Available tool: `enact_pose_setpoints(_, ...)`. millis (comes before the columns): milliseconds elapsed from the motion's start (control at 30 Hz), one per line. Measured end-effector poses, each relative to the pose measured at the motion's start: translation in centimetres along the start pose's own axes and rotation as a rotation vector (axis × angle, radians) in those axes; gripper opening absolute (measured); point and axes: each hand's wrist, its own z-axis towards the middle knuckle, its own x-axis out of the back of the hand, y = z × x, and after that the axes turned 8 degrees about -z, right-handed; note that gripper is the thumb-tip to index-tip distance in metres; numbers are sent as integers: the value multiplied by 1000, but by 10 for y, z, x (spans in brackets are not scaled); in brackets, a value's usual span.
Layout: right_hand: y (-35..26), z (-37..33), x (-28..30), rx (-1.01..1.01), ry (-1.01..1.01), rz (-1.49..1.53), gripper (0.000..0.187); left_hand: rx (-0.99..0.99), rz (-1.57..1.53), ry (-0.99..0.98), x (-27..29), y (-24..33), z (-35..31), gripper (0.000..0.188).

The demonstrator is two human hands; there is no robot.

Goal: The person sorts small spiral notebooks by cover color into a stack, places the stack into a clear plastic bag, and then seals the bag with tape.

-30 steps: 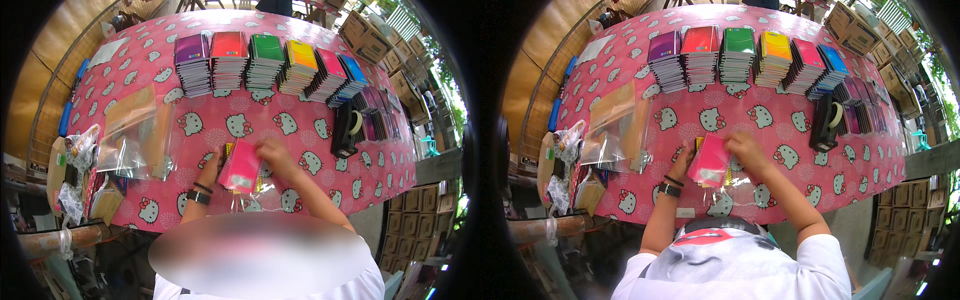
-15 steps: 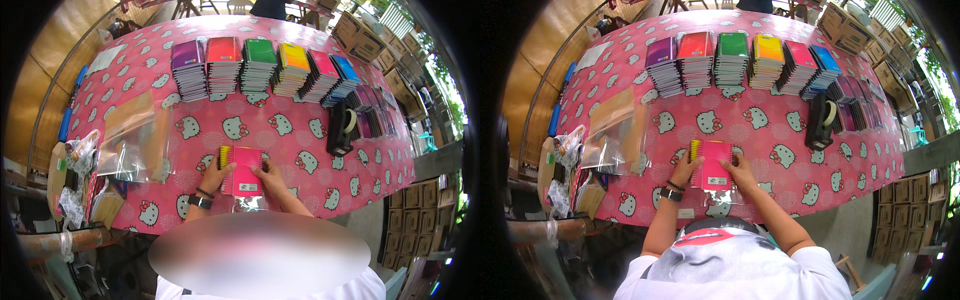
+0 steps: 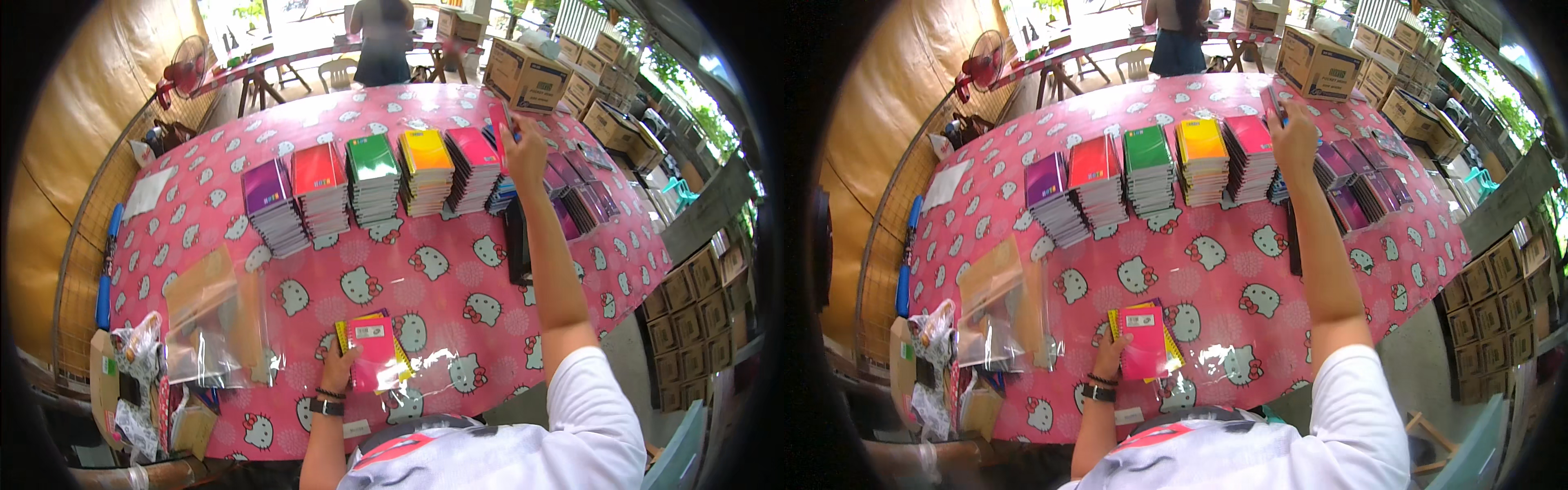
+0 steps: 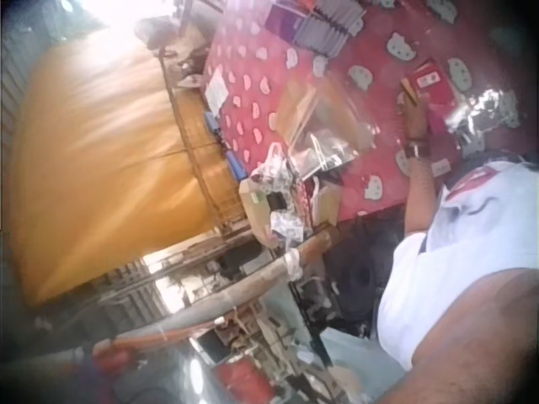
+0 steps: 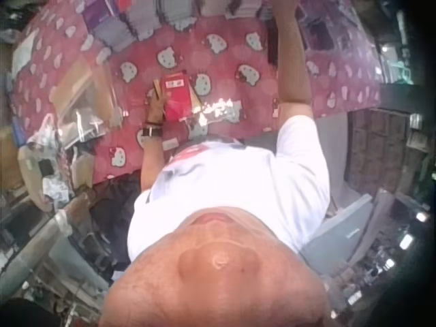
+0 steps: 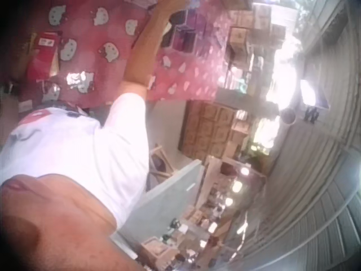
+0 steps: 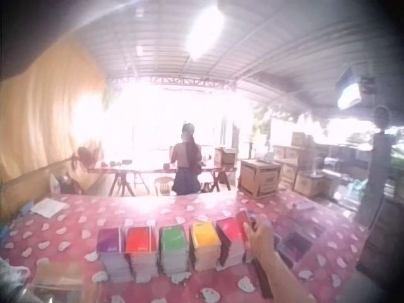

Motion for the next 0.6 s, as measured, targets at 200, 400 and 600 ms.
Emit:
enact_pose_setpoints(200, 57, 21, -70, 127, -341, 186, 13, 8, 22, 16, 8, -7, 0, 41)
enact_pose_setpoints(400, 112, -13, -76, 65, -515, -89, 17, 4, 12, 49, 1, -2, -4, 41)
enact_pose_setpoints(600, 145, -19, -70, -348, -518, -325, 48, 22, -24, 43, 3, 1, -5, 40)
